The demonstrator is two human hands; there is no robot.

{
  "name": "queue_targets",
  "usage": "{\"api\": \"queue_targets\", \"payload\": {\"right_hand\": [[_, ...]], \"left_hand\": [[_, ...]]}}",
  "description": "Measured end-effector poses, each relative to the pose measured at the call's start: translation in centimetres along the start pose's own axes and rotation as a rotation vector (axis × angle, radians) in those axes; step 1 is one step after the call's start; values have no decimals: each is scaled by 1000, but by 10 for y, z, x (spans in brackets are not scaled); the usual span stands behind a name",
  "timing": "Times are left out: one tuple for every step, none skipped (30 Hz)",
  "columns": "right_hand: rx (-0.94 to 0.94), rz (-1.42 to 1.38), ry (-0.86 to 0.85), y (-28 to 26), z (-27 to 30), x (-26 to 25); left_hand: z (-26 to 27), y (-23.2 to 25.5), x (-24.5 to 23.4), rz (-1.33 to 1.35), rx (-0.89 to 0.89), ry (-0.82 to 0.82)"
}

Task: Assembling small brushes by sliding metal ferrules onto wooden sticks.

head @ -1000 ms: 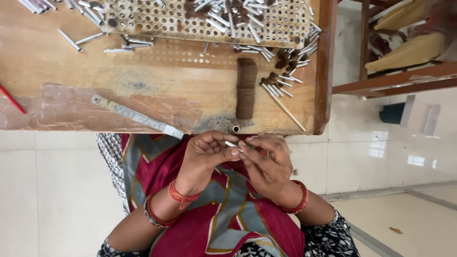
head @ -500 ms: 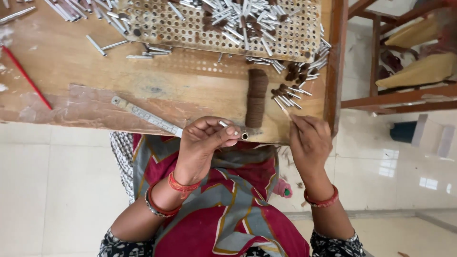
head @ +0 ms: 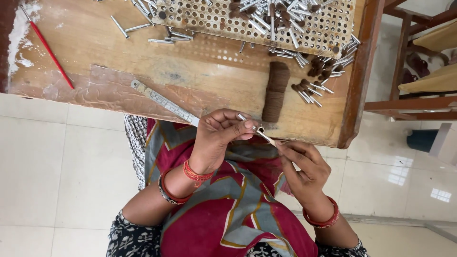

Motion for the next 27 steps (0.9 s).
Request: {"api": "queue_targets", "payload": {"right_hand": [[8, 2, 3, 0, 0, 0], [6, 1, -1, 0, 0, 0], [13, -2, 1, 0, 0, -1], [21, -5, 3, 0, 1, -1], [19, -7, 0, 0, 1, 0], [32, -12, 1, 2, 1, 0], [44, -17, 2, 4, 2, 0], [43, -18, 0, 4, 1, 0], [27, -22, -1, 3, 2, 1], [11, -26, -3, 3, 2, 1], [11, -26, -4, 3, 2, 2], [33, -44, -1, 5, 2, 3], [52, -61, 3, 8, 2, 3], [51, -60, 5, 10, 2, 4], [48, -55, 9, 12, 2, 3], [45, -50, 12, 13, 2, 3], [42, -48, 16, 15, 0, -1], [56, -56, 14, 18, -2, -4], [71, -65, 11, 21, -3, -7], [70, -62, 13, 24, -8, -11], [76, 47, 66, 27, -12, -21], [81, 156, 119, 29, -16, -30], [86, 160, 121, 35, -20, -32], [89, 266, 122, 40, -24, -35], [96, 374, 124, 45, -27, -38], [105, 378, 126, 39, -29, -35], [40, 430, 132, 28, -33, -31]], "left_hand": [[0, 0, 0, 1, 20, -5], [0, -1, 0, 2, 22, -2], [-1, 0, 0, -21, 37, -2], [-1, 0, 1, -43, 53, -1], [0, 1, 1, -43, 55, 1], [0, 3, 1, -60, 69, 4], [0, 4, 2, -77, 83, 6], [0, 2, 2, -77, 85, 7], [0, 2, 3, -93, 109, -4], [1, 2, 4, -108, 133, -15], [1, 4, 4, -108, 133, -15], [1, 7, 5, -127, 145, -16], [0, 10, 6, -147, 159, -21], [-1, 12, 6, -147, 160, -23], [-2, 15, 6, -175, 177, -19], [-3, 17, 6, -202, 193, -14], [-5, 17, 5, -202, 196, -18], [-6, 22, 4, -269, 250, -10], [-6, 26, 3, -334, 305, -1], [-6, 30, 3, -333, 306, -4], [-5, 35, 5, -430, 325, -13], [-4, 40, 7, -526, 344, -22], [-2, 38, 8, -524, 340, -26], [0, 39, 10, -571, 364, -33], [3, 38, 13, -617, 384, -43], [5, 39, 16, -615, 377, -49], [7, 38, 19, -651, 351, -57]]}}
Point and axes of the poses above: each hand's wrist, its own z-axis away from the middle knuckle, its own x-axis out of the palm, y = z × x, the point moved 9 cm from there along -z, towards the middle knuckle, and after that the axes turned 15 degrees about -z, right-handed, at the moved point
